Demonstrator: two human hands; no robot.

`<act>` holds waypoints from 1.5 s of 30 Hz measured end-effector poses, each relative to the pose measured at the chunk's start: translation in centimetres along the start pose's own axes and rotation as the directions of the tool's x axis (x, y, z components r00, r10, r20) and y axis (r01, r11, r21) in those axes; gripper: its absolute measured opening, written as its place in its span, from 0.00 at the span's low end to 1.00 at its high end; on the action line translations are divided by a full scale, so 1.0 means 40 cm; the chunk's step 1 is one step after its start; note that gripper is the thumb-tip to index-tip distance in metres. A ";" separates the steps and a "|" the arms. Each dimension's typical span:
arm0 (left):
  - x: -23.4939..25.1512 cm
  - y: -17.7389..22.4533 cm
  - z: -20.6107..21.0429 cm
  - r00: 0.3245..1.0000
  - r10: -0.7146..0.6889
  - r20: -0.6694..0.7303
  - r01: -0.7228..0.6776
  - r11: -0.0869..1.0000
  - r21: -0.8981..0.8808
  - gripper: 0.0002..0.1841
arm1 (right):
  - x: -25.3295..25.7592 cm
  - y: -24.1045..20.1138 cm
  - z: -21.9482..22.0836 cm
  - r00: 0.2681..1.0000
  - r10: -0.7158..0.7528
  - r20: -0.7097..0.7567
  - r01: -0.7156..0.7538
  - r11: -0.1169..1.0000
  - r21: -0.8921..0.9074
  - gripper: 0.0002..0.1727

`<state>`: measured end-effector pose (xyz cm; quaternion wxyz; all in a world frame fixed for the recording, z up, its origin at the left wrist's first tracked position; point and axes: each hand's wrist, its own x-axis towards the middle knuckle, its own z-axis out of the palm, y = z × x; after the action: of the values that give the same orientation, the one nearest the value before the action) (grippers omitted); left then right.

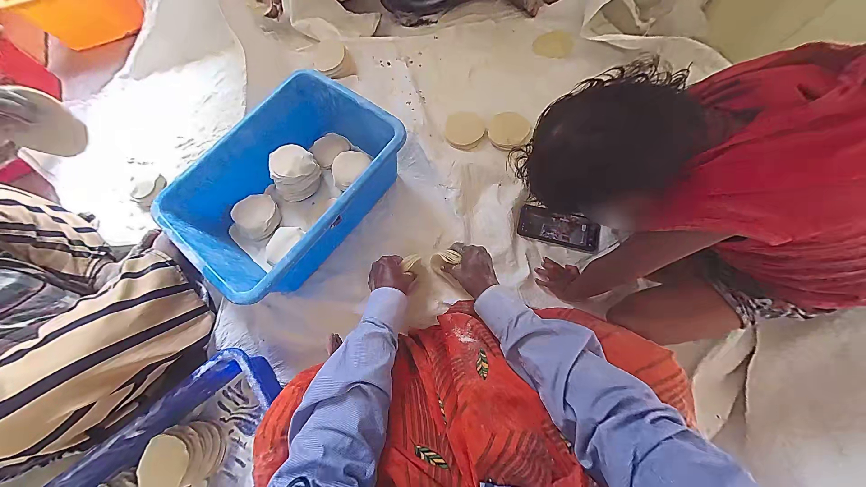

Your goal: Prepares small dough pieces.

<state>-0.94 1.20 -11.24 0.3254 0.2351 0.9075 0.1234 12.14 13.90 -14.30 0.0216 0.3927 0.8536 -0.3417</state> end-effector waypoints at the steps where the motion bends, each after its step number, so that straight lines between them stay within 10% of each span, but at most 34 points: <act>1: -0.003 0.002 -0.005 1.000 0.003 -0.005 -0.003 1.000 -0.011 0.22 | -0.004 -0.003 -0.008 1.000 -0.010 -0.027 0.011 0.999 0.031 0.18; 45: -0.030 0.012 -0.007 0.993 0.080 -0.090 -0.092 0.986 -0.139 0.18 | -0.033 -0.010 -0.017 0.987 -0.070 -0.142 0.090 0.987 0.135 0.16</act>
<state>-0.14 0.97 -10.19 0.2973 0.2446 0.8983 0.2117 12.92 13.27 -13.14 -0.0787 0.3812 0.8418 -0.3740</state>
